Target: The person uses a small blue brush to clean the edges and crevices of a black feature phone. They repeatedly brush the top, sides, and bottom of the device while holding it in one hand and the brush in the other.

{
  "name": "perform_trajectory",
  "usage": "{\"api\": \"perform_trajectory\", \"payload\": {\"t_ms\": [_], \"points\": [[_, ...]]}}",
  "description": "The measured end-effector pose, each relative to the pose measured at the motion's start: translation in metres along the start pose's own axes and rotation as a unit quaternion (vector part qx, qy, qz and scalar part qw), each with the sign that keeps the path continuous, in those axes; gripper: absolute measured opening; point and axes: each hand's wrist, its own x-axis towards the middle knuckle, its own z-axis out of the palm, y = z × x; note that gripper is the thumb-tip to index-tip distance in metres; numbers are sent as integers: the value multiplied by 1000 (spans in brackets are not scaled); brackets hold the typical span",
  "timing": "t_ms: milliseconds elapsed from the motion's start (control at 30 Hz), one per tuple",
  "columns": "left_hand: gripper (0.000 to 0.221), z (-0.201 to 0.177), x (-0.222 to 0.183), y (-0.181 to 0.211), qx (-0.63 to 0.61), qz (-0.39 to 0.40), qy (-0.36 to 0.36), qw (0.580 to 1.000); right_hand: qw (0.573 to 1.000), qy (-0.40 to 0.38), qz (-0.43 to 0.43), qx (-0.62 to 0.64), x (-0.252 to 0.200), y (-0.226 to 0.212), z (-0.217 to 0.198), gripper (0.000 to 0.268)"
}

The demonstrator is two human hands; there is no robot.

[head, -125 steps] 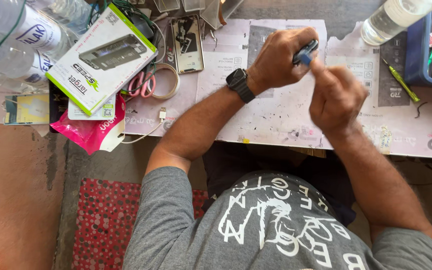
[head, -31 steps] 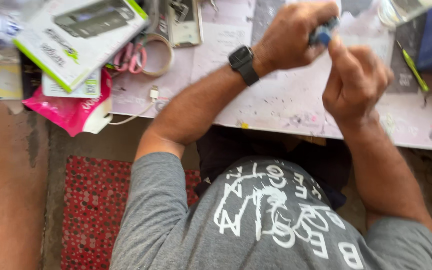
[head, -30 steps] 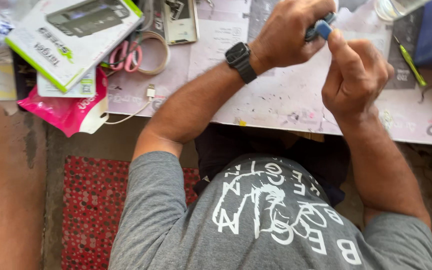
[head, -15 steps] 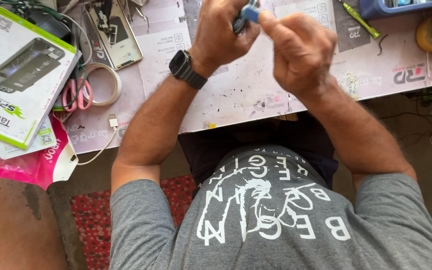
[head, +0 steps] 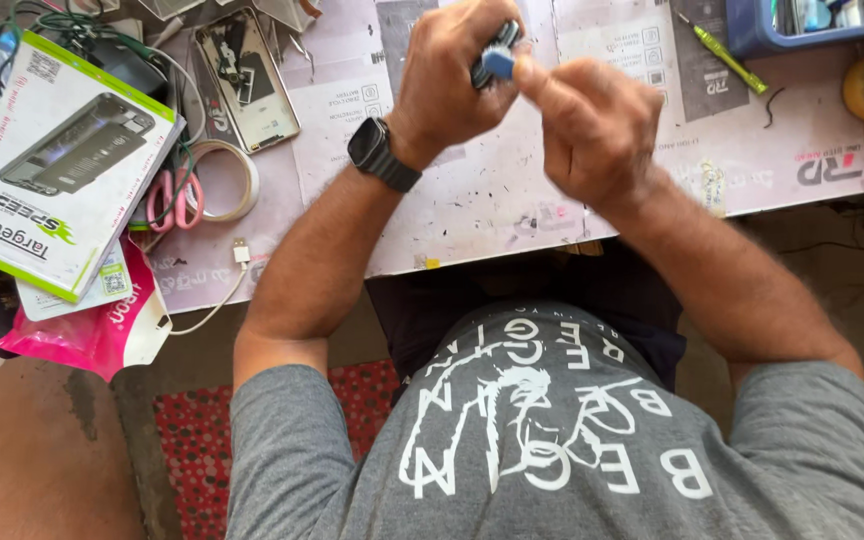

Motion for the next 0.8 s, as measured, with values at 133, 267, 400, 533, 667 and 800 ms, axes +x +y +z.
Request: {"api": "perform_trajectory", "payload": {"t_ms": [133, 267, 400, 533, 667, 800], "points": [[18, -4, 5, -1, -1, 19, 10, 1000, 1000, -5, 7, 14, 5, 0, 0, 40], [15, 2, -5, -4, -27, -53, 0, 998, 1000, -16, 19, 6, 11, 6, -5, 38], [10, 2, -9, -14, -28, -64, -8, 998, 994, 18, 59, 86, 8, -2, 2, 36], [13, 3, -9, -15, 0, -52, 5, 999, 994, 11, 78, 76, 8, -7, 9, 35], [11, 0, -10, -17, -21, -54, 12, 998, 998, 4, 28, 55, 10, -5, 10, 34], [12, 4, -14, -20, 21, -94, -3, 995, 998, -8, 42, 41, 11, 3, 10, 33]]}}
